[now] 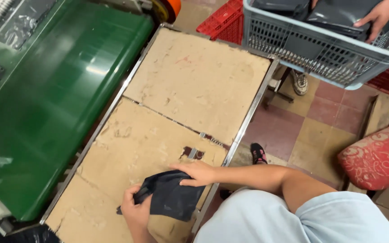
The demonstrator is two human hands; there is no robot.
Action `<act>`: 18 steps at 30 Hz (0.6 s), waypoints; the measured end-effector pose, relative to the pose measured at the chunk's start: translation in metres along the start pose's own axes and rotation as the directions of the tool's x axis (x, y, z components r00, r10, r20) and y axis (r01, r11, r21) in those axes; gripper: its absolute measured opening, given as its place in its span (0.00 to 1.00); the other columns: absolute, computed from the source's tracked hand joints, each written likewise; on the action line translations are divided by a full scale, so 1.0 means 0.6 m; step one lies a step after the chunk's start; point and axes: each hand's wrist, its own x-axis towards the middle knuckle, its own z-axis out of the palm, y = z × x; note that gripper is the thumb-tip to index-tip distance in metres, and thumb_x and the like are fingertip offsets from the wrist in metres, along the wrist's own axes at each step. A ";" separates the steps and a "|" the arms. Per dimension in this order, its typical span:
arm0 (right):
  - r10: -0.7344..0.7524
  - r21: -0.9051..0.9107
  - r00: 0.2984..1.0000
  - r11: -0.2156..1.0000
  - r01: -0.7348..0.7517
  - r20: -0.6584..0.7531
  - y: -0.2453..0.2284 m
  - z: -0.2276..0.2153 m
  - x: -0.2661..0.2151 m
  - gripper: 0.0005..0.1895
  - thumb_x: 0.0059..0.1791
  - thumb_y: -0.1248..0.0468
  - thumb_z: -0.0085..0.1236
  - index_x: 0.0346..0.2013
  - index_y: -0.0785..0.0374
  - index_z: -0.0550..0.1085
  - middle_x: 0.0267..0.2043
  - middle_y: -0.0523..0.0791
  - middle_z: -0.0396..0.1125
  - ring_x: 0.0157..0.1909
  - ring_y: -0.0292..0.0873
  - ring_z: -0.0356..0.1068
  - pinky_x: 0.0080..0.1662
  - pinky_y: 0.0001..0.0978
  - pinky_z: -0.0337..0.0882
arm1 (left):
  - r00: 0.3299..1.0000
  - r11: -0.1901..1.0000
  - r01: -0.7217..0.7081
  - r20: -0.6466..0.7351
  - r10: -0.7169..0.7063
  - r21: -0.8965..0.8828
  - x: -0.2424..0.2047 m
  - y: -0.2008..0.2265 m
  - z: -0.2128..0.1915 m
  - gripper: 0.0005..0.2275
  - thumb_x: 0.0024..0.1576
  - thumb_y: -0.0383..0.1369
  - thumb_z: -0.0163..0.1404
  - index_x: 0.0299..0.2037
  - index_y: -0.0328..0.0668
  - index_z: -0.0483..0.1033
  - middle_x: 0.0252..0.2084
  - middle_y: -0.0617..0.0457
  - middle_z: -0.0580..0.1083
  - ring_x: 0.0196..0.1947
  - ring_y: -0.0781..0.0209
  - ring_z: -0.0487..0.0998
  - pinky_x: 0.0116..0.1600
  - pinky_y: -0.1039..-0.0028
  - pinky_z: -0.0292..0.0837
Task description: The person repeatedly folds black plastic sheets on a wooden table and places them into a grey basket. The process involves unfolding, folding in half, and stacking the sheets.
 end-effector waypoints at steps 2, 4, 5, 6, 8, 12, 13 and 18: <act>-0.029 0.069 0.997 0.997 0.034 -0.072 -0.003 -0.023 -0.024 0.31 0.56 0.43 0.33 0.67 0.57 0.57 0.49 0.47 0.66 0.38 0.48 0.70 0.31 0.37 0.69 | 0.974 0.969 -0.213 -0.056 0.221 0.123 0.017 0.055 0.031 0.12 0.44 0.24 0.62 0.37 0.41 0.74 0.39 0.51 0.77 0.41 0.55 0.75 0.50 0.68 0.70; -0.062 0.126 0.988 0.989 0.081 -0.144 0.003 -0.067 -0.039 0.24 0.58 0.47 0.34 0.62 0.56 0.64 0.31 0.41 0.73 0.24 0.41 0.71 0.26 0.31 0.68 | 0.892 0.878 -0.408 -0.093 0.442 0.252 0.039 0.113 0.070 0.10 0.47 0.24 0.60 0.35 0.42 0.73 0.35 0.53 0.76 0.38 0.51 0.72 0.49 0.65 0.67; -0.056 0.148 0.974 0.985 0.090 -0.221 0.008 -0.090 -0.043 0.23 0.58 0.47 0.35 0.58 0.57 0.66 0.36 0.42 0.73 0.31 0.42 0.73 0.32 0.32 0.70 | 0.816 0.808 -0.491 -0.153 0.558 0.326 0.050 0.139 0.089 0.13 0.51 0.27 0.59 0.44 0.36 0.70 0.45 0.46 0.72 0.49 0.42 0.69 0.58 0.55 0.64; -0.048 0.169 0.954 0.980 0.102 -0.295 0.013 -0.114 -0.048 0.22 0.58 0.47 0.35 0.55 0.58 0.68 0.41 0.43 0.73 0.38 0.43 0.75 0.39 0.34 0.73 | 0.720 0.726 -0.557 -0.201 0.664 0.405 0.061 0.164 0.109 0.18 0.55 0.29 0.57 0.52 0.30 0.67 0.55 0.38 0.68 0.60 0.33 0.67 0.66 0.46 0.60; 0.079 0.195 0.929 0.981 -0.007 -0.362 0.067 -0.161 -0.063 0.22 0.56 0.49 0.41 0.58 0.59 0.66 0.41 0.42 0.72 0.41 0.42 0.73 0.43 0.35 0.71 | 0.720 0.766 -0.528 -0.284 0.633 0.367 0.062 0.188 0.147 0.20 0.57 0.33 0.56 0.54 0.28 0.66 0.55 0.36 0.68 0.59 0.34 0.67 0.66 0.47 0.60; 0.382 0.312 0.712 0.920 -0.236 -0.589 0.183 -0.321 -0.100 0.34 0.52 0.45 0.47 0.64 0.65 0.62 0.55 0.46 0.68 0.53 0.42 0.67 0.57 0.39 0.66 | 0.863 0.939 -0.319 -0.372 0.343 0.126 0.066 0.158 0.250 0.16 0.57 0.24 0.55 0.54 0.32 0.68 0.54 0.40 0.70 0.56 0.45 0.71 0.60 0.59 0.68; 0.382 0.311 0.713 0.920 -0.237 -0.588 0.202 -0.380 -0.112 0.34 0.52 0.45 0.47 0.64 0.65 0.62 0.55 0.46 0.68 0.53 0.42 0.67 0.57 0.39 0.66 | 0.863 0.940 -0.318 -0.373 0.341 0.125 0.068 0.147 0.276 0.16 0.57 0.24 0.55 0.54 0.32 0.68 0.54 0.40 0.70 0.56 0.45 0.71 0.60 0.59 0.68; 0.419 0.349 0.237 0.892 -0.287 -0.876 0.359 -0.667 -0.169 0.20 0.50 0.54 0.52 0.52 0.63 0.70 0.52 0.48 0.71 0.54 0.44 0.69 0.58 0.38 0.65 | 0.998 0.999 0.039 0.040 -0.040 0.027 0.068 0.081 0.405 0.07 0.57 0.35 0.52 0.44 0.49 0.76 0.43 0.60 0.76 0.43 0.67 0.74 0.49 0.77 0.66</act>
